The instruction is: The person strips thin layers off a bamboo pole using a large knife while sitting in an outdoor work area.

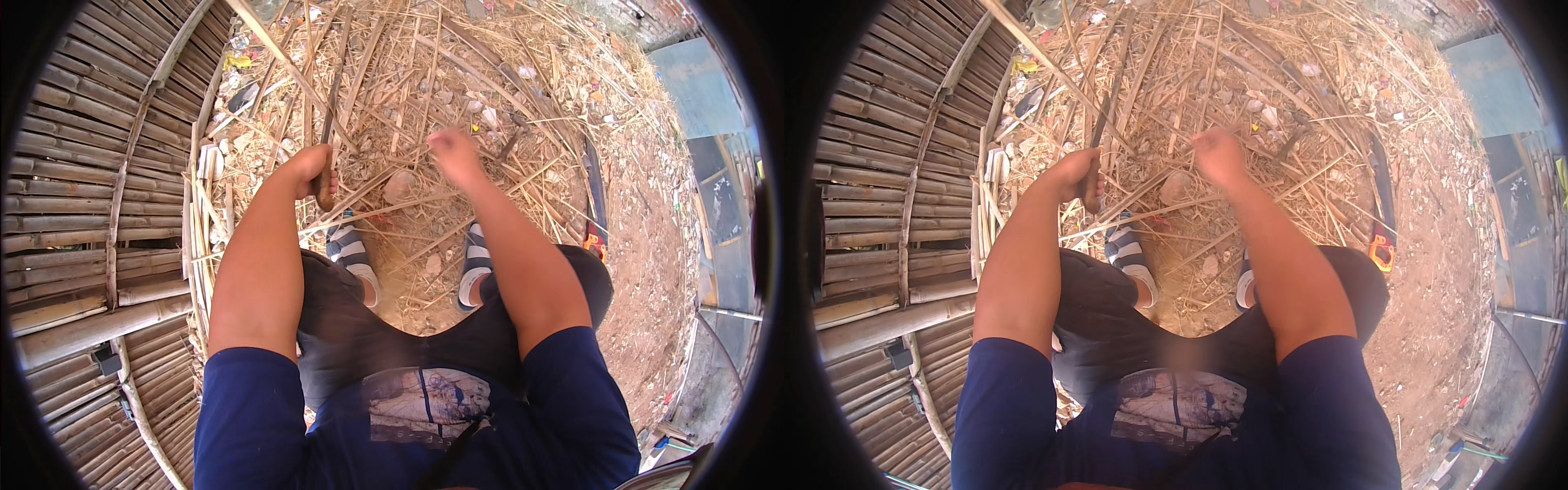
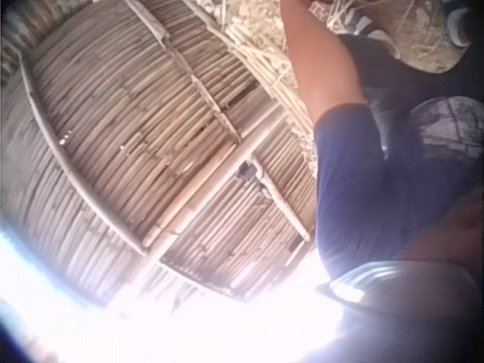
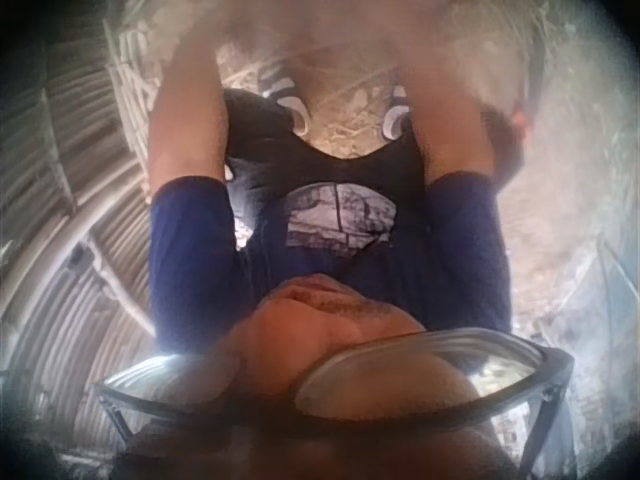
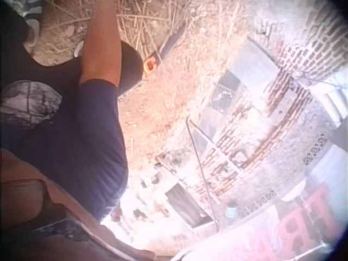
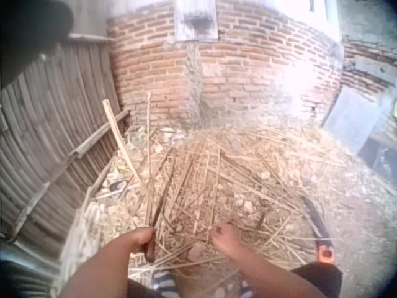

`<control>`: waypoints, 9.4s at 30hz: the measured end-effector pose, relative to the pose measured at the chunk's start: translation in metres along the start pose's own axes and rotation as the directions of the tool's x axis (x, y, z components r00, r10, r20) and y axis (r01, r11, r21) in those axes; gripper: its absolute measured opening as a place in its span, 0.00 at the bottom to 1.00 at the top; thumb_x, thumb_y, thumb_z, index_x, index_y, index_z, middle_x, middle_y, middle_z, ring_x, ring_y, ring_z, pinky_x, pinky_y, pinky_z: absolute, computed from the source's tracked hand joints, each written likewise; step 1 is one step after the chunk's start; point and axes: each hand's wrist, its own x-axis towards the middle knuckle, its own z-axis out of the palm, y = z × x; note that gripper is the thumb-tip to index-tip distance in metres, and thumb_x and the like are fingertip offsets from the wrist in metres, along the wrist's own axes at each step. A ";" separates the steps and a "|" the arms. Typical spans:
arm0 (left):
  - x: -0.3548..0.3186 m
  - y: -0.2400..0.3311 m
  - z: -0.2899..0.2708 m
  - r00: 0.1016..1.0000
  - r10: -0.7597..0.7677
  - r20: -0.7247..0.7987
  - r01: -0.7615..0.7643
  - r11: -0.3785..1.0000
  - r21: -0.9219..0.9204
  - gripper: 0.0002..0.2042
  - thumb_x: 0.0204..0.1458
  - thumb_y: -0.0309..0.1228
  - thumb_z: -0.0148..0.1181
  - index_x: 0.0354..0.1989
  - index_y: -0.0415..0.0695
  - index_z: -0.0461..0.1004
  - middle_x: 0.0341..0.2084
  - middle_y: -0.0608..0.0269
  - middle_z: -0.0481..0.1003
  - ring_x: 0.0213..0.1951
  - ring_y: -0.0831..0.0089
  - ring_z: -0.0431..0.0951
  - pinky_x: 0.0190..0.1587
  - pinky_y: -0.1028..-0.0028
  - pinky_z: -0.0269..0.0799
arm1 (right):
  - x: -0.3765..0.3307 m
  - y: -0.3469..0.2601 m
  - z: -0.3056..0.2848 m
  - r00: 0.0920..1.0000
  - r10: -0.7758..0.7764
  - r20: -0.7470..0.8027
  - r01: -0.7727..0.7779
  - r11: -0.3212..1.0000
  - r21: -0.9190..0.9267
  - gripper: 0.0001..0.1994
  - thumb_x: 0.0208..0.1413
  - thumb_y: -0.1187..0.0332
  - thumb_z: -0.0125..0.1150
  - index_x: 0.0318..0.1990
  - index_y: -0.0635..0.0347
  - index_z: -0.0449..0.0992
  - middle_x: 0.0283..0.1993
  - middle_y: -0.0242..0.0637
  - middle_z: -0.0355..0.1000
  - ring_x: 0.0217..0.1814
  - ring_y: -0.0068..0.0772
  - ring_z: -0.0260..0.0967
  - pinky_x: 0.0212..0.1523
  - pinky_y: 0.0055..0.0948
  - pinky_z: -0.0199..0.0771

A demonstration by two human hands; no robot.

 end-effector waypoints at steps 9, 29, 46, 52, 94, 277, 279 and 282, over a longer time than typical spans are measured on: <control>-0.038 0.020 0.047 0.982 -0.035 0.188 -0.033 0.939 0.344 0.31 0.69 0.56 0.34 0.63 0.42 0.67 0.60 0.48 0.70 0.63 0.52 0.71 0.64 0.44 0.65 | -0.046 -0.079 0.079 0.926 -0.027 0.377 0.018 0.999 0.027 0.36 0.59 0.53 0.64 0.68 0.68 0.61 0.62 0.55 0.71 0.62 0.48 0.71 0.61 0.40 0.71; -0.136 0.078 -0.017 -0.242 0.761 -0.601 -0.781 0.215 0.586 0.26 0.58 0.41 0.67 0.57 0.36 0.69 0.38 0.57 0.80 0.42 0.70 0.80 0.39 0.72 0.77 | -0.051 -0.079 0.036 0.948 0.094 0.303 0.020 0.936 -0.352 0.27 0.58 0.50 0.61 0.53 0.67 0.75 0.45 0.56 0.79 0.50 0.57 0.76 0.53 0.49 0.74; -0.136 0.081 -0.025 -0.104 0.811 -0.576 -0.893 0.179 0.413 0.12 0.61 0.35 0.65 0.46 0.39 0.78 0.29 0.67 0.81 0.32 0.83 0.78 0.37 0.80 0.74 | -0.036 -0.075 0.034 0.915 0.188 0.358 -0.140 0.978 -0.156 0.26 0.62 0.52 0.62 0.55 0.68 0.75 0.28 0.37 0.77 0.30 0.34 0.74 0.35 0.38 0.74; -0.133 0.080 -0.032 -0.136 0.796 -0.589 -0.901 0.148 0.409 0.11 0.60 0.35 0.66 0.45 0.41 0.79 0.28 0.66 0.81 0.32 0.83 0.79 0.36 0.80 0.74 | -0.061 -0.104 0.049 0.969 0.082 0.235 -0.004 0.949 -0.314 0.24 0.61 0.50 0.60 0.45 0.68 0.77 0.34 0.51 0.79 0.38 0.53 0.78 0.43 0.46 0.76; -0.150 0.074 -0.063 -0.123 0.745 -0.655 -0.902 0.191 0.387 0.14 0.60 0.37 0.66 0.45 0.39 0.79 0.33 0.65 0.79 0.33 0.82 0.76 0.36 0.80 0.73 | -0.057 -0.078 0.078 0.944 0.079 0.320 0.111 0.838 -0.535 0.25 0.61 0.54 0.58 0.55 0.68 0.71 0.42 0.60 0.77 0.46 0.60 0.77 0.47 0.53 0.76; -0.146 0.052 -0.103 -0.029 0.479 -0.878 -0.979 0.163 0.121 0.31 0.67 0.62 0.31 0.24 0.47 0.55 0.19 0.64 0.58 0.21 0.72 0.58 0.25 0.70 0.60 | -0.070 -0.088 0.123 0.913 -0.109 0.394 0.181 0.972 -0.150 0.21 0.64 0.53 0.56 0.51 0.64 0.71 0.31 0.56 0.77 0.36 0.62 0.77 0.39 0.55 0.75; -0.145 0.053 -0.100 0.013 0.553 -0.833 -0.989 0.132 0.073 0.30 0.67 0.62 0.33 0.25 0.47 0.55 0.20 0.65 0.57 0.22 0.72 0.58 0.27 0.71 0.59 | -0.074 -0.107 0.117 0.907 -0.145 0.397 0.198 0.975 -0.097 0.21 0.63 0.53 0.56 0.51 0.63 0.71 0.31 0.56 0.77 0.36 0.62 0.77 0.39 0.55 0.75; -0.150 0.057 -0.088 0.081 0.654 -0.752 -0.993 0.117 -0.005 0.29 0.67 0.61 0.35 0.27 0.47 0.55 0.21 0.65 0.56 0.22 0.72 0.55 0.27 0.72 0.56 | -0.072 -0.118 0.116 0.898 -0.292 0.329 0.324 0.945 -0.045 0.20 0.63 0.52 0.56 0.50 0.60 0.71 0.35 0.55 0.78 0.37 0.60 0.77 0.38 0.55 0.74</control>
